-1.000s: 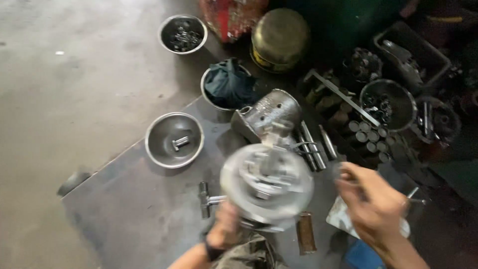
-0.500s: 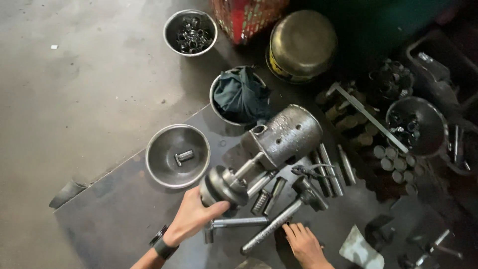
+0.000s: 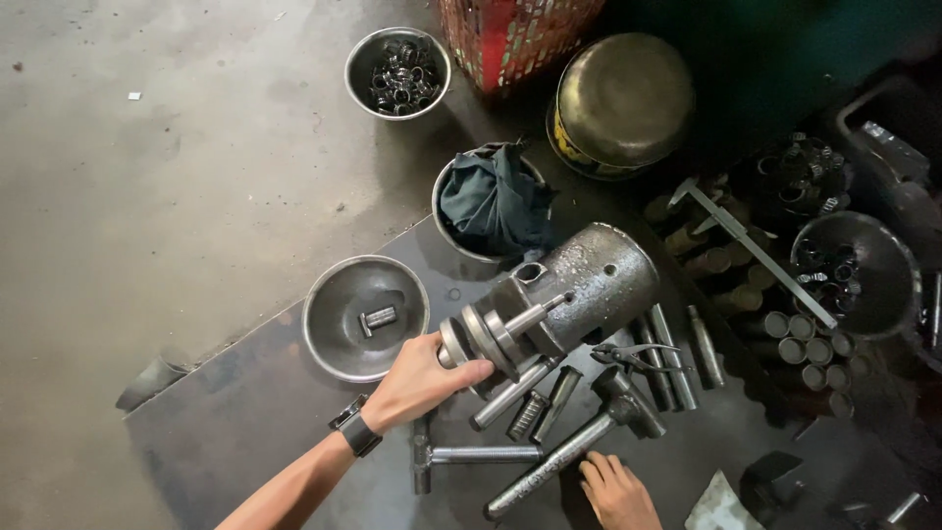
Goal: The person assembles a mechanical component by inserting a bearing into a cylindrical housing and securing it with a small metal clip. They then place the assembly into a blue vise and use a dial indicator to measure the shaft, repeating the process of adding clips and measuring.
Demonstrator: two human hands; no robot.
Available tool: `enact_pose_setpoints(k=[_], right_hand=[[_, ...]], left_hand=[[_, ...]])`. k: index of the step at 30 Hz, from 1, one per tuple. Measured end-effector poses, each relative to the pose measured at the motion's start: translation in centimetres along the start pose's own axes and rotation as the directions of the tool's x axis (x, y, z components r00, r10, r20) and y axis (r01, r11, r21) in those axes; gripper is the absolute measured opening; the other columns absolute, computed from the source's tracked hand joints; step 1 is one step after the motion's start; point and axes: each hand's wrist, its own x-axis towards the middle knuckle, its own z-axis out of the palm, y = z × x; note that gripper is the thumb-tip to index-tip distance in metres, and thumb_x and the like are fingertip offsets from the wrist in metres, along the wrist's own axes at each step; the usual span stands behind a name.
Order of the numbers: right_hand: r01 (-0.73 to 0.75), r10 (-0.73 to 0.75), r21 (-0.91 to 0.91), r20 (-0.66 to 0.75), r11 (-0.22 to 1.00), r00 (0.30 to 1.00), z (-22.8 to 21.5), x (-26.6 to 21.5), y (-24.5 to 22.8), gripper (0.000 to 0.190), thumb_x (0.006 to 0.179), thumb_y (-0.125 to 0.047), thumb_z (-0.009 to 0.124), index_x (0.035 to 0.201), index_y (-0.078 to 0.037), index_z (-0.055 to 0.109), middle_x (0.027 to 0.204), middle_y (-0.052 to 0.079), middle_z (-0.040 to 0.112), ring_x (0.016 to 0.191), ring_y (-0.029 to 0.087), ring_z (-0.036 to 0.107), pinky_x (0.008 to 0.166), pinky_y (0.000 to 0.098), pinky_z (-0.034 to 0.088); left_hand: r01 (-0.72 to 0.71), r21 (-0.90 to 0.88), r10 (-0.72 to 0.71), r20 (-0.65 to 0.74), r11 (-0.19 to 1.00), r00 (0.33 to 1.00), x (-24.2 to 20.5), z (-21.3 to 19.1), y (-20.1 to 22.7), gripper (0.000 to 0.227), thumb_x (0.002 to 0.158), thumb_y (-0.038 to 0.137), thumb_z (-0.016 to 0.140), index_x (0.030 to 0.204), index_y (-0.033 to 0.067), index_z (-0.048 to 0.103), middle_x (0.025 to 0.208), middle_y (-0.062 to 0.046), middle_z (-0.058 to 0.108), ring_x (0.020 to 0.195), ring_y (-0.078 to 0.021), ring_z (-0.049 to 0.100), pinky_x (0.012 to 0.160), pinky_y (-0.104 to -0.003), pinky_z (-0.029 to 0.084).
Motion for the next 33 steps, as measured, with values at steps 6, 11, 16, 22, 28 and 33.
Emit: enact_pose_setpoints(k=[6,11,16,22,28,33], right_hand=[[-0.021,0.021,0.024,-0.016,0.999,1.000,1.7,-0.3,0.6,0.028,0.082,-0.011,0.075,0.107,-0.006,0.064,0.110,0.010,0.064,0.099,0.027,0.065,0.081,0.0383,0.057],[0.005,-0.001,-0.043,0.094,0.999,0.996,-0.5,0.4,-0.7,0.044,0.077,-0.007,0.074,0.119,-0.001,0.062,0.100,0.014,0.059,0.099,0.031,0.063,0.084,0.0394,0.057],[-0.101,0.103,0.151,0.000,0.983,0.995,-4.6,0.9,-2.6,0.041,0.074,-0.016,0.082,0.112,-0.008,0.069,0.102,0.011,0.063,0.089,0.025,0.072,0.074,0.0371,0.061],[-0.321,0.550,0.786,-0.028,0.528,0.834,-20.7,9.7,-6.5,0.032,0.079,-0.007,0.078,0.110,0.000,0.075,0.090,0.005,0.080,0.079,0.010,0.072,0.068,0.0253,0.059],[-0.143,0.576,0.911,-0.119,0.388,0.809,-26.1,19.5,-6.3,0.031,0.088,0.001,0.070,0.119,0.006,0.070,0.087,0.011,0.076,0.069,0.013,0.067,0.059,0.0264,0.055],[-0.161,0.553,0.872,-0.142,0.462,0.821,-26.6,22.6,-8.5,0.031,0.085,0.001,0.072,0.116,0.008,0.071,0.089,0.011,0.076,0.072,0.014,0.071,0.063,0.0263,0.058]], left_hand=[[-0.014,-0.010,0.014,-0.006,1.000,1.000,0.3,0.1,-0.8,0.053,0.077,0.045,0.077,0.106,0.0010,0.076,0.088,-0.005,0.078,0.079,-0.0103,0.071,0.073,-0.028,0.057],[0.042,-0.007,-0.042,0.004,0.999,0.999,0.6,0.4,0.1,0.052,0.076,0.045,0.077,0.104,0.0009,0.076,0.084,-0.006,0.076,0.073,-0.0107,0.067,0.067,-0.029,0.055],[0.057,0.014,-0.057,0.002,0.998,0.998,1.6,0.6,-0.4,0.053,0.077,0.046,0.076,0.101,-0.0004,0.076,0.082,-0.005,0.076,0.072,-0.0097,0.067,0.066,-0.028,0.055],[0.080,0.009,-0.080,0.021,0.997,0.997,2.3,1.0,-1.2,0.051,0.080,0.046,0.075,0.100,-0.0010,0.076,0.083,-0.005,0.076,0.073,-0.0093,0.066,0.067,-0.028,0.054],[0.048,0.053,-0.049,0.015,0.997,0.999,2.3,1.0,-0.7,0.048,0.079,0.043,0.074,0.102,0.0008,0.076,0.083,-0.003,0.077,0.075,-0.0091,0.068,0.071,-0.028,0.056],[0.088,0.077,-0.090,0.025,0.993,0.996,2.3,0.8,-0.3,0.047,0.079,0.043,0.075,0.100,0.0009,0.075,0.081,-0.004,0.077,0.074,-0.0107,0.068,0.071,-0.030,0.056]])
